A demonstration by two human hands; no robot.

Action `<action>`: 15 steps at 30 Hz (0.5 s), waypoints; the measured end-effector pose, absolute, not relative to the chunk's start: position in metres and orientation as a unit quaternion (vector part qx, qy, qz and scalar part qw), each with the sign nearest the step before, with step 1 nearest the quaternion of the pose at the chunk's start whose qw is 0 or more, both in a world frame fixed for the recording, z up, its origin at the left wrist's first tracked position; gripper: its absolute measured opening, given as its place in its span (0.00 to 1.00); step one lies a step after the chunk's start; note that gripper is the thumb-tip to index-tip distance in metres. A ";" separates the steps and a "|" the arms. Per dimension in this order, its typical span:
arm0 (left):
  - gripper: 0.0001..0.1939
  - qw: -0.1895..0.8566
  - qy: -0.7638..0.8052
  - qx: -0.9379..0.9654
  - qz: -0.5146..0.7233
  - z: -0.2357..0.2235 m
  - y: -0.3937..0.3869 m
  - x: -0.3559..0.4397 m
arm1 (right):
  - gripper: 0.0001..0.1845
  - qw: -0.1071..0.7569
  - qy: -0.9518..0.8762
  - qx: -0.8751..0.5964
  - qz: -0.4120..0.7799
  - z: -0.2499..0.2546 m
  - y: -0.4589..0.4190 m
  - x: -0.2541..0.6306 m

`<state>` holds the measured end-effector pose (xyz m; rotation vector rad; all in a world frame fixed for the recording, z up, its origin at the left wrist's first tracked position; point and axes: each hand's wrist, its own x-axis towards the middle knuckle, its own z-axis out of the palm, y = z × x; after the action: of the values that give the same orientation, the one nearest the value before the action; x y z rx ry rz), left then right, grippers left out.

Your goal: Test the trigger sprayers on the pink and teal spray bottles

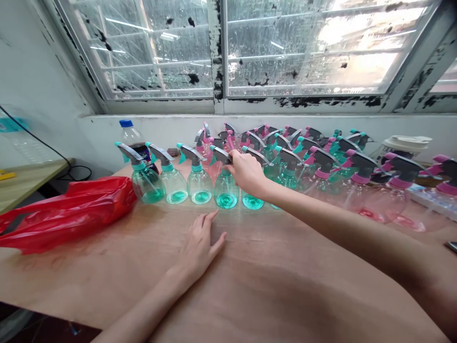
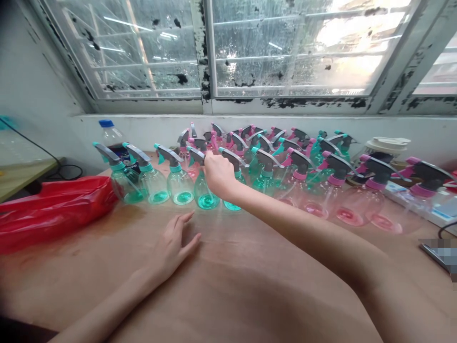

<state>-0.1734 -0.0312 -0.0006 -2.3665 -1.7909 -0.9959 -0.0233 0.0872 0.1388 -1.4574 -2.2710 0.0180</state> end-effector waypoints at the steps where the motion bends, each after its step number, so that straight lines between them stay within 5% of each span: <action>1: 0.23 0.006 -0.573 -0.756 -0.317 -0.001 -0.031 -0.173 | 0.13 0.224 -0.821 -0.525 0.008 0.138 0.088 -0.023; 15: 0.22 0.032 -0.578 -0.757 -0.302 -0.002 -0.030 -0.172 | 0.21 0.298 -0.823 -0.484 0.024 0.148 0.080 0.000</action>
<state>-0.1724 -0.0301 -0.0023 -2.3315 -1.7793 -0.9300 -0.0002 0.0799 0.1479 -1.2854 -2.1866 0.0627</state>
